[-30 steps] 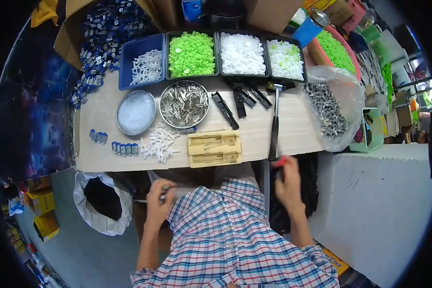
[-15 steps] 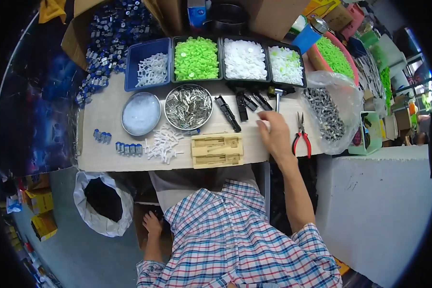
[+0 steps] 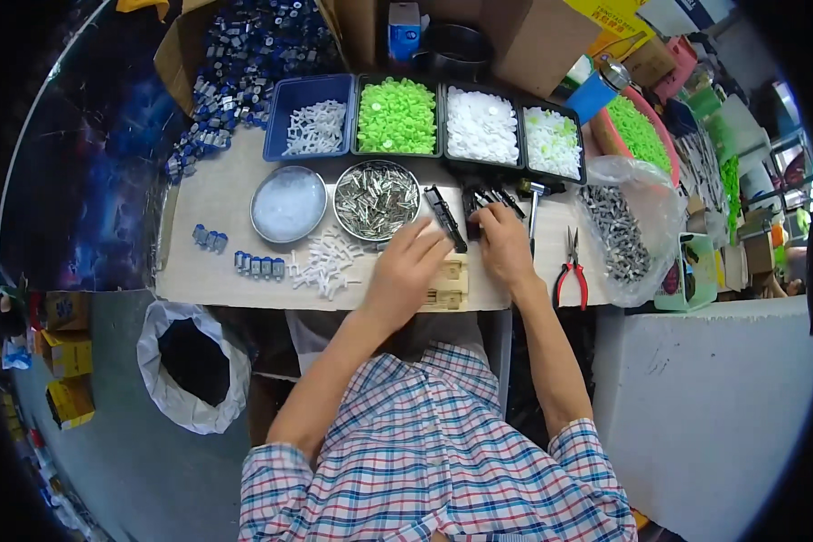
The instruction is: Assemble small mechanical or electronic parts into a base unit using hands and small tools on a workbench.
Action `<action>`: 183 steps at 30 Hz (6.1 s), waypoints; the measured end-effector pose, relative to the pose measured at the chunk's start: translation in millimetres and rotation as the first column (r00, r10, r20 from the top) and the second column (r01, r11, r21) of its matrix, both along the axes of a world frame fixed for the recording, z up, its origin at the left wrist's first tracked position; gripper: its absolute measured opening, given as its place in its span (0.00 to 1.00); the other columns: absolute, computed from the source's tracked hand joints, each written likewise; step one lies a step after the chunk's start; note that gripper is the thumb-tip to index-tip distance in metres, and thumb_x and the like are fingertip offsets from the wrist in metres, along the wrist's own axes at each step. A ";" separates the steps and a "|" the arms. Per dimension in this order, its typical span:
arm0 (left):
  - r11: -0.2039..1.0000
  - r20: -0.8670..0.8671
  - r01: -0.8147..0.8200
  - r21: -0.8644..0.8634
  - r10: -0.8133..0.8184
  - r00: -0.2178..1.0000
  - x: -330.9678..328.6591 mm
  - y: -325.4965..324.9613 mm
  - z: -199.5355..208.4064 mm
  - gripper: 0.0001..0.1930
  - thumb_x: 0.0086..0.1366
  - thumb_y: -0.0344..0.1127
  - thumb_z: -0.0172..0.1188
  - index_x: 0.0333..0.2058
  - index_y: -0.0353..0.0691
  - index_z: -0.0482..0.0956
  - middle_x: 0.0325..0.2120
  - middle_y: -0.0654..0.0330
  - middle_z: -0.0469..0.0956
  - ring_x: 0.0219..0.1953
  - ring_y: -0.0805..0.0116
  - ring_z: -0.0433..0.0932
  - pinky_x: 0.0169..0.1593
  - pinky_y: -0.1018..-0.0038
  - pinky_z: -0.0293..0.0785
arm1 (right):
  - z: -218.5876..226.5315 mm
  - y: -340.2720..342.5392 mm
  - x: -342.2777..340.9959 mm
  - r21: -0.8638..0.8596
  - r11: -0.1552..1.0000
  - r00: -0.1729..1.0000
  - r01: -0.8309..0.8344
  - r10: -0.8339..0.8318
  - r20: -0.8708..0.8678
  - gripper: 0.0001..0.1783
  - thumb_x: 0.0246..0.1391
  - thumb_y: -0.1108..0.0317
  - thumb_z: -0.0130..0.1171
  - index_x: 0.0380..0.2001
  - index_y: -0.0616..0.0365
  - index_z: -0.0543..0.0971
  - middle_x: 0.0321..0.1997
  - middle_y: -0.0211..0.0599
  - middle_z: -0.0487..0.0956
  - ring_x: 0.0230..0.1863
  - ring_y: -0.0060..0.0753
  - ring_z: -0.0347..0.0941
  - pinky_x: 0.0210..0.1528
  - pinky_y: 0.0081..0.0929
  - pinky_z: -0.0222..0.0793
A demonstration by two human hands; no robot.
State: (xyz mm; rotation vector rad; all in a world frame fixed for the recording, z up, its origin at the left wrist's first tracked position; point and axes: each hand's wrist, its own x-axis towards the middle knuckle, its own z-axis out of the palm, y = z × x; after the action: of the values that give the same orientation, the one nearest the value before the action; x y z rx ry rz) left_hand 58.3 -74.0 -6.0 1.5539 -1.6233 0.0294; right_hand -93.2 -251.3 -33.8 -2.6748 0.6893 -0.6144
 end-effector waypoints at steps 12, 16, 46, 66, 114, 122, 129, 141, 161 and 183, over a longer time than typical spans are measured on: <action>0.990 0.365 0.068 0.126 -0.110 0.925 18.9 -56.1 -12.6 0.12 0.57 0.26 0.57 0.42 0.36 0.76 0.42 0.52 0.77 0.61 0.50 0.72 0.68 0.50 0.64 | 3.4 -16.6 -6.5 0.243 0.967 0.992 -0.075 0.046 0.119 0.11 0.50 0.84 0.58 0.36 0.60 0.79 0.42 0.45 0.77 0.43 0.52 0.76 0.46 0.42 0.73; 0.995 0.178 0.100 0.024 -0.103 0.979 11.2 -10.8 1.6 0.19 0.55 0.26 0.60 0.47 0.35 0.78 0.44 0.53 0.78 0.56 0.50 0.76 0.64 0.52 0.69 | -2.8 -17.8 -4.6 0.257 0.965 0.993 -0.051 0.023 0.112 0.08 0.52 0.80 0.60 0.36 0.60 0.78 0.42 0.45 0.77 0.41 0.53 0.76 0.44 0.43 0.73; 0.928 0.004 -0.371 0.048 0.371 0.929 -25.1 97.4 -54.2 0.22 0.66 0.29 0.56 0.58 0.32 0.72 0.63 0.41 0.68 0.70 0.39 0.62 0.72 0.43 0.49 | 86.1 73.1 -24.4 -0.042 0.982 0.960 0.182 -0.169 0.222 0.15 0.52 0.79 0.67 0.44 0.62 0.79 0.32 0.41 0.77 0.30 0.38 0.77 0.31 0.32 0.72; 0.698 0.207 -0.686 0.208 0.654 0.728 84.7 152.8 -63.1 0.21 0.68 0.21 0.50 0.59 0.29 0.73 0.64 0.42 0.67 0.70 0.39 0.59 0.71 0.52 0.55 | 10.9 106.2 68.5 0.264 0.934 0.970 -0.241 0.229 0.075 0.06 0.58 0.73 0.60 0.39 0.58 0.78 0.39 0.42 0.81 0.36 0.50 0.80 0.36 0.41 0.77; 0.714 0.132 -0.696 0.067 0.686 0.716 91.2 151.5 -61.5 0.14 0.64 0.21 0.59 0.49 0.30 0.79 0.49 0.48 0.78 0.60 0.39 0.73 0.63 0.54 0.70 | -3.6 202.0 183.8 -0.022 0.906 0.901 -0.422 0.422 0.103 0.12 0.49 0.68 0.58 0.38 0.60 0.77 0.34 0.39 0.74 0.39 0.42 0.70 0.43 0.35 0.66; 0.572 0.296 -0.813 0.109 0.762 0.576 87.5 130.5 -52.7 0.14 0.63 0.21 0.59 0.48 0.31 0.78 0.45 0.49 0.75 0.57 0.41 0.73 0.60 0.54 0.72 | 30.8 159.5 90.3 0.157 0.941 0.931 -0.299 0.252 0.264 0.14 0.44 0.79 0.60 0.38 0.63 0.76 0.40 0.46 0.75 0.41 0.47 0.73 0.48 0.38 0.70; 0.509 0.483 -0.854 0.110 0.723 0.493 87.5 128.2 -45.7 0.16 0.60 0.22 0.57 0.48 0.33 0.78 0.42 0.53 0.76 0.53 0.49 0.73 0.52 0.61 0.73 | 52.7 123.0 53.6 0.032 0.954 0.915 -0.298 0.295 -0.275 0.13 0.48 0.78 0.58 0.40 0.63 0.77 0.43 0.46 0.75 0.48 0.47 0.73 0.52 0.35 0.72; 0.683 0.082 -0.714 0.152 0.711 0.698 61.8 137.6 -25.0 0.15 0.64 0.19 0.54 0.50 0.29 0.77 0.43 0.47 0.77 0.46 0.48 0.77 0.50 0.62 0.74 | 10.9 120.9 46.9 0.010 0.963 0.955 -0.271 0.267 0.126 0.12 0.47 0.76 0.62 0.38 0.57 0.77 0.45 0.39 0.78 0.47 0.45 0.73 0.51 0.38 0.70; 0.953 -0.317 -0.297 0.060 0.300 0.900 -26.6 70.5 -31.8 0.12 0.57 0.18 0.62 0.40 0.34 0.78 0.38 0.51 0.79 0.43 0.50 0.78 0.47 0.62 0.75 | 2.1 92.5 48.3 0.135 0.931 0.929 -0.339 0.309 0.203 0.12 0.44 0.71 0.64 0.36 0.58 0.79 0.42 0.34 0.79 0.46 0.40 0.74 0.49 0.35 0.69; 0.894 -0.234 -0.447 0.024 0.440 0.867 -27.5 72.4 -35.7 0.08 0.57 0.23 0.67 0.37 0.35 0.82 0.36 0.56 0.82 0.46 0.49 0.76 0.51 0.61 0.74 | 33.9 -53.3 169.4 -0.143 0.985 0.992 -0.093 0.104 0.067 0.07 0.52 0.72 0.66 0.36 0.58 0.84 0.42 0.42 0.81 0.46 0.50 0.77 0.50 0.42 0.75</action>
State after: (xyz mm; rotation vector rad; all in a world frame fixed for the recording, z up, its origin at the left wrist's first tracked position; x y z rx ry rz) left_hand 30.9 -1.6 -41.8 1.8038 -1.0516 0.1149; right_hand 76.1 -304.6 0.1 -2.7779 0.5078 -0.7563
